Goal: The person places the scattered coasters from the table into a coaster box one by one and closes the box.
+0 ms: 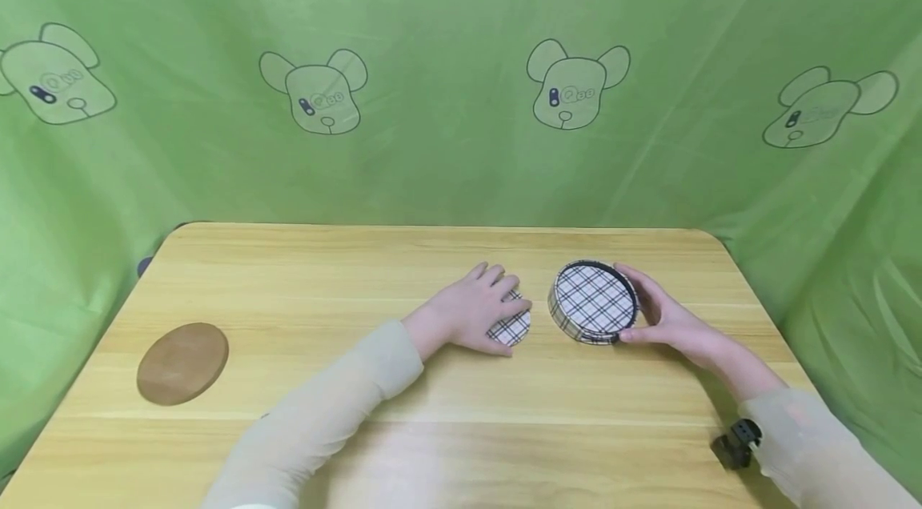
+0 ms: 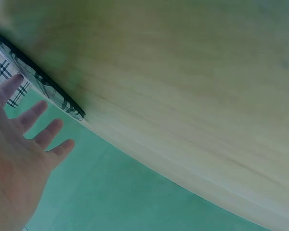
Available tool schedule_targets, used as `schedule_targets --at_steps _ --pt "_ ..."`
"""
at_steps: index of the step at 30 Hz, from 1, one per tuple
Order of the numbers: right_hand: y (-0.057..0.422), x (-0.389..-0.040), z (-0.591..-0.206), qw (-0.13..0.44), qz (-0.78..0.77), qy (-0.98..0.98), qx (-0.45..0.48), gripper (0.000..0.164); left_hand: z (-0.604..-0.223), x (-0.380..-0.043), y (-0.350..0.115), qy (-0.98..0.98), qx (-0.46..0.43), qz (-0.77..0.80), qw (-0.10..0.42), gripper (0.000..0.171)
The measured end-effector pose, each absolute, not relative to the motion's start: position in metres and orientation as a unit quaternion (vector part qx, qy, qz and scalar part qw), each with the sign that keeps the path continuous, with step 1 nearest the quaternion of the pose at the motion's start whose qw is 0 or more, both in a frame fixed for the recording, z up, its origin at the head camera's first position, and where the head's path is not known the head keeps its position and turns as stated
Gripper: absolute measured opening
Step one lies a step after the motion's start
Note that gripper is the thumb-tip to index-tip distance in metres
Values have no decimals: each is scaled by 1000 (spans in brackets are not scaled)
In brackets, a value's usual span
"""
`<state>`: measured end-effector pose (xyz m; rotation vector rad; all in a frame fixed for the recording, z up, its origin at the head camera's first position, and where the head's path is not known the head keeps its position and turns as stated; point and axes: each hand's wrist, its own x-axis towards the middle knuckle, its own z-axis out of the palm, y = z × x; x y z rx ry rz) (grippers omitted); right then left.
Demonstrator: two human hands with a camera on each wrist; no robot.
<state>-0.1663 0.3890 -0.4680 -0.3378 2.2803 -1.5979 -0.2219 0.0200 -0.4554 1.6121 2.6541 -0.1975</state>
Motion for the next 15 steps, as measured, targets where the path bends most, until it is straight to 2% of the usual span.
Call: schedule_targets --at_steps 15 --pt "390 -167 -470 164 -559 803 -124 114 -457 -225 18 851 520 -65 33 84"
